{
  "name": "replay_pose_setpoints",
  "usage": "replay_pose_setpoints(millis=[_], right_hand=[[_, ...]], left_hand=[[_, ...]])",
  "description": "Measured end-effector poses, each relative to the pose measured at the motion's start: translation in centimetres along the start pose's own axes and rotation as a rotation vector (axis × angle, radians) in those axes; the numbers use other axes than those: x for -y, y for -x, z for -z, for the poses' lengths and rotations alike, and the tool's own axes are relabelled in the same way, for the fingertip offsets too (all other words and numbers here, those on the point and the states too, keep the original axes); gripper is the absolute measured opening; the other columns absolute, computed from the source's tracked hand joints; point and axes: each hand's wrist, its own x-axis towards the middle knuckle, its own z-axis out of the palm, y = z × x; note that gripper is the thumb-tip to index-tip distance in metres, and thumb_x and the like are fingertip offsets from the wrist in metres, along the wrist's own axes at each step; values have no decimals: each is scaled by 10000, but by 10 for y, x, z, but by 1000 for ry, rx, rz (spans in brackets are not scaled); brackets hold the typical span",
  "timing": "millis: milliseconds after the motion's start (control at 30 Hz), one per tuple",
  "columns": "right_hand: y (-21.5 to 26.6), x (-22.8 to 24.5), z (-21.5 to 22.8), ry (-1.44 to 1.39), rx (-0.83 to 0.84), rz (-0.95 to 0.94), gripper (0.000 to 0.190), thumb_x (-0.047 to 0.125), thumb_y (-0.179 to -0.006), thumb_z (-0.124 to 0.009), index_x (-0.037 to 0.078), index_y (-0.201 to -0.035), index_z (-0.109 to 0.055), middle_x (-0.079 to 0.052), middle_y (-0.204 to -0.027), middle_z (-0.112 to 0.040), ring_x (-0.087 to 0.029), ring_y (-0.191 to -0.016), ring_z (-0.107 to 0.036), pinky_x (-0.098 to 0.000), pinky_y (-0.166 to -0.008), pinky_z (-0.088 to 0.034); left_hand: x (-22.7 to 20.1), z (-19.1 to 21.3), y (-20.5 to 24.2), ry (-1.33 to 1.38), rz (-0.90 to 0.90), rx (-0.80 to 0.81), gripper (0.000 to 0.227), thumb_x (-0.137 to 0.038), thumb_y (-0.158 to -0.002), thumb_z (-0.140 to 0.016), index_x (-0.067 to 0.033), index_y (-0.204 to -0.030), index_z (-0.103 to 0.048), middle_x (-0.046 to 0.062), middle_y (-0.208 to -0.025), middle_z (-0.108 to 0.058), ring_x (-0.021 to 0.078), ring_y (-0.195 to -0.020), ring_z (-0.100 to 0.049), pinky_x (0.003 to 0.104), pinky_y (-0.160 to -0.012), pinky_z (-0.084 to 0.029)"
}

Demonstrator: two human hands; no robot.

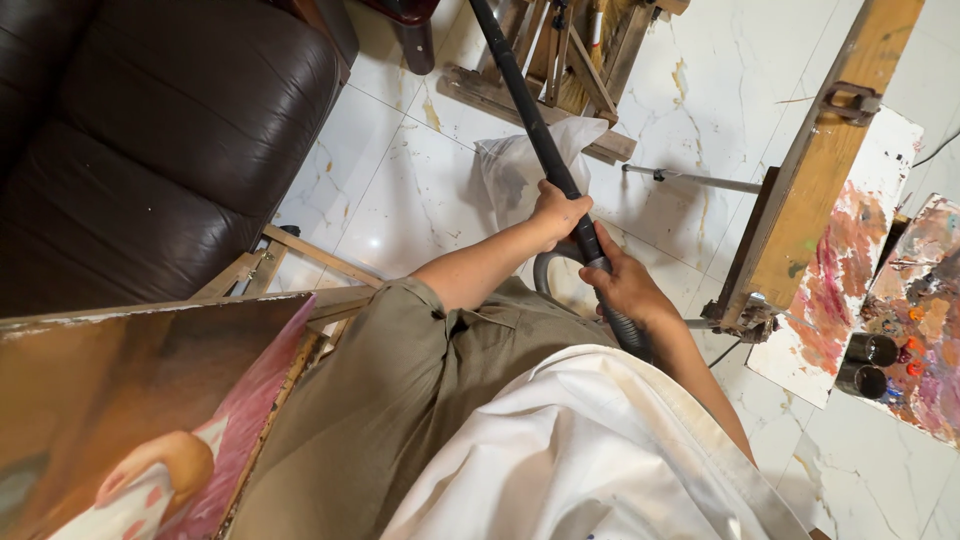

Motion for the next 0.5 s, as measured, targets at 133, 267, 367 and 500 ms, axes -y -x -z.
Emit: replay_pose_setpoints(millis=[133,267,367,500], right_hand=[[7,-7,6,56,7,16,876,225,-872,-643,266,-1639,-222,-164,-856,-661,-229,-513,-628,-397,-527,-555],[36,-30,18,109,19,-22,893,233,-862,-661,260,-1629,-205,-145,-864,-679,-233,-506,-642,-383,-573,-561],[64,-50,32,158,19,-22,868,272,-895,-697,277,-1634,-242,-137,-763,-670,-228,-505,-612,-358,-586,-551],[97,-76,50,58,22,-69,872,237,-870,-719,311,-1623,-285,-58,-757,-616,-165,-570,-535,-354,-560,-538]], left_hand=[[4,-4,5,62,55,46,791,-186,-823,-734,79,-1344,-201,214,-1052,-607,309,-834,-729,444,-586,-673],[2,-4,28,119,39,235,800,-230,-802,-802,56,-1328,-272,195,-1060,-599,282,-785,-739,436,-584,-696],[-7,-13,54,140,85,264,809,-236,-803,-802,5,-1330,-238,221,-1041,-626,296,-703,-738,409,-574,-680],[-7,-25,82,221,145,248,816,-223,-773,-771,-100,-1318,-176,204,-997,-634,295,-631,-735,391,-539,-662]])
